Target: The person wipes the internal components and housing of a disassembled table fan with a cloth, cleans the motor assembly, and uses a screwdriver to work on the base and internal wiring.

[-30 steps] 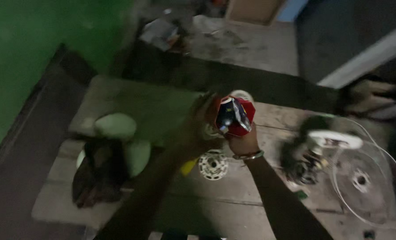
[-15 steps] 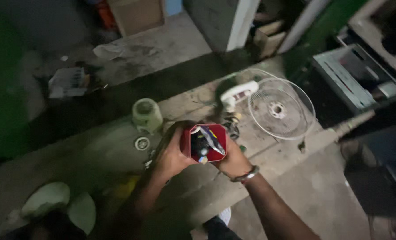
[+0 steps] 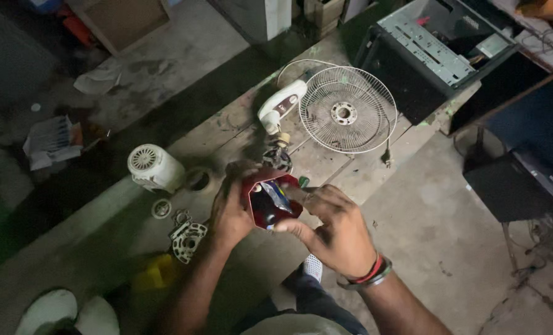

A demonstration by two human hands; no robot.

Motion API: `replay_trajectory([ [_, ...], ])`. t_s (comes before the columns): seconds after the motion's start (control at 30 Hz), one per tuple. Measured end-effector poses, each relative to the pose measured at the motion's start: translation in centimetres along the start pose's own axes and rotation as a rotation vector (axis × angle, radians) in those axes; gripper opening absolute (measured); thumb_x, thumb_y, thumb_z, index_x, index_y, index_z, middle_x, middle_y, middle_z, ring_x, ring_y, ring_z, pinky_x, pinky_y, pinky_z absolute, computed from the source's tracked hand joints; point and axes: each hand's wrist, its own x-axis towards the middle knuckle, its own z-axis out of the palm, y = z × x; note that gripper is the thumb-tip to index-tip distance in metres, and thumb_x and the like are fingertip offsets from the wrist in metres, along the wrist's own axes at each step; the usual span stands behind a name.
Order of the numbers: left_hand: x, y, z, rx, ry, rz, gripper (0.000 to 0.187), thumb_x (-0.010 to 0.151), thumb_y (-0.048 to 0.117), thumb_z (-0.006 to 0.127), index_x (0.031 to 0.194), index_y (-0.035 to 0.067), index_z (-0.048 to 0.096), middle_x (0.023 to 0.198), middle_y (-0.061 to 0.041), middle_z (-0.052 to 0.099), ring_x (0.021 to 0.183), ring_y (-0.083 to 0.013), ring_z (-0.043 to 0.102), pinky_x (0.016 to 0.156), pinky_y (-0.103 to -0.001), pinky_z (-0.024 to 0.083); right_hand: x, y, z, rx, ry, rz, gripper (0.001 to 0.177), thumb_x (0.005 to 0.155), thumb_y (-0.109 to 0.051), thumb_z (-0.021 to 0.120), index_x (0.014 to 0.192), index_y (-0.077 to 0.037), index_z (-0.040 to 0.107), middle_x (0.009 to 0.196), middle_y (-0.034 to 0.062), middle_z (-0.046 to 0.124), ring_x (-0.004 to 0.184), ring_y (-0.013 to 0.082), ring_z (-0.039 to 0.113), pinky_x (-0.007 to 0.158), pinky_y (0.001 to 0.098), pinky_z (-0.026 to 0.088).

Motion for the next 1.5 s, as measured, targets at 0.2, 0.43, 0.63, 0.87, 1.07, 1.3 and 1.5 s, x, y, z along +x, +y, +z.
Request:
replay_trajectory([
  [0.2,0.2,-1.2,1.0,0.086,-0.07,-0.124,0.084,0.065,0.012,0.093,0.138,0.015,0.052,0.134,-0.018,0.063,0.122,-0.0409,0.063,0.1,-0.048,0.053,0.3,0.1,-0.3,0.018,-0.037,-0.091,0.039,0.084,-0.023,0.079,0.117,-0.001,0.073,0.107,0.0172,0.072,0.089,0.0331,0.07,0.074,0.0411,0.057],
  [0.43,1.6,-2.7,1.0,0.084,0.033,-0.049,0.063,0.078,-0.002,0.079,0.134,0.01,0.053,0.135,-0.015,0.064,0.128,-0.0361,0.064,0.109,-0.044,0.052,-0.4,2.6,0.2,0.028,0.127,-0.285,0.022,0.083,-0.003,0.07,0.103,-0.001,0.076,0.103,0.0139,0.073,0.084,0.0304,0.071,0.075,0.0388,0.058],
  [0.63,3.3,-2.3,0.2,0.038,0.117,0.019,0.055,0.082,0.003,0.078,0.131,0.006,0.053,0.134,-0.016,0.064,0.126,-0.0366,0.063,0.108,-0.044,0.052,-1.5,2.7,0.9,0.384,0.523,0.026,0.01,0.095,0.0,0.063,0.102,0.003,0.07,0.101,0.0166,0.074,0.073,0.0209,0.072,0.064,0.0314,0.061],
  [0.87,4.2,-1.9,0.2,0.014,0.102,0.04,0.058,0.083,0.007,0.081,0.133,0.007,0.051,0.136,-0.016,0.063,0.128,-0.0365,0.063,0.111,-0.045,0.052,1.2,6.3,-1.3,1.073,0.657,0.276,0.01,0.108,0.001,0.056,0.115,0.006,0.062,0.09,0.0116,0.067,0.076,0.0208,0.068,0.072,0.0359,0.06],
  [1.07,4.0,-2.4,0.5,0.023,0.091,0.074,0.067,0.078,0.009,0.085,0.134,0.007,0.048,0.135,-0.016,0.061,0.127,-0.0373,0.062,0.111,-0.046,0.051,2.6,7.3,-1.0,1.078,0.554,0.368,0.012,0.105,0.002,0.055,0.114,0.006,0.063,0.094,0.0112,0.069,0.077,0.0193,0.069,0.072,0.0339,0.059],
  [1.3,4.3,-2.1,0.3,-0.105,0.11,0.105,0.062,0.086,0.003,0.079,0.14,0.01,0.049,0.136,-0.014,0.062,0.13,-0.0344,0.063,0.113,-0.041,0.052,3.6,9.6,1.3,1.043,0.438,0.38,0.014,0.103,0.004,0.055,0.111,0.006,0.066,0.093,0.0106,0.07,0.075,0.0176,0.068,0.067,0.0313,0.057],
  [1.5,5.3,-0.3,-1.2,0.007,0.112,0.09,0.072,0.067,0.019,0.093,0.128,0.008,0.056,0.123,-0.015,0.062,0.114,-0.0362,0.064,0.097,-0.046,0.053,1.5,15.3,8.8,1.044,0.199,0.648,0.018,0.093,0.004,0.054,0.104,0.001,0.069,0.083,0.0135,0.075,0.065,0.0197,0.068,0.059,0.0306,0.056],
])
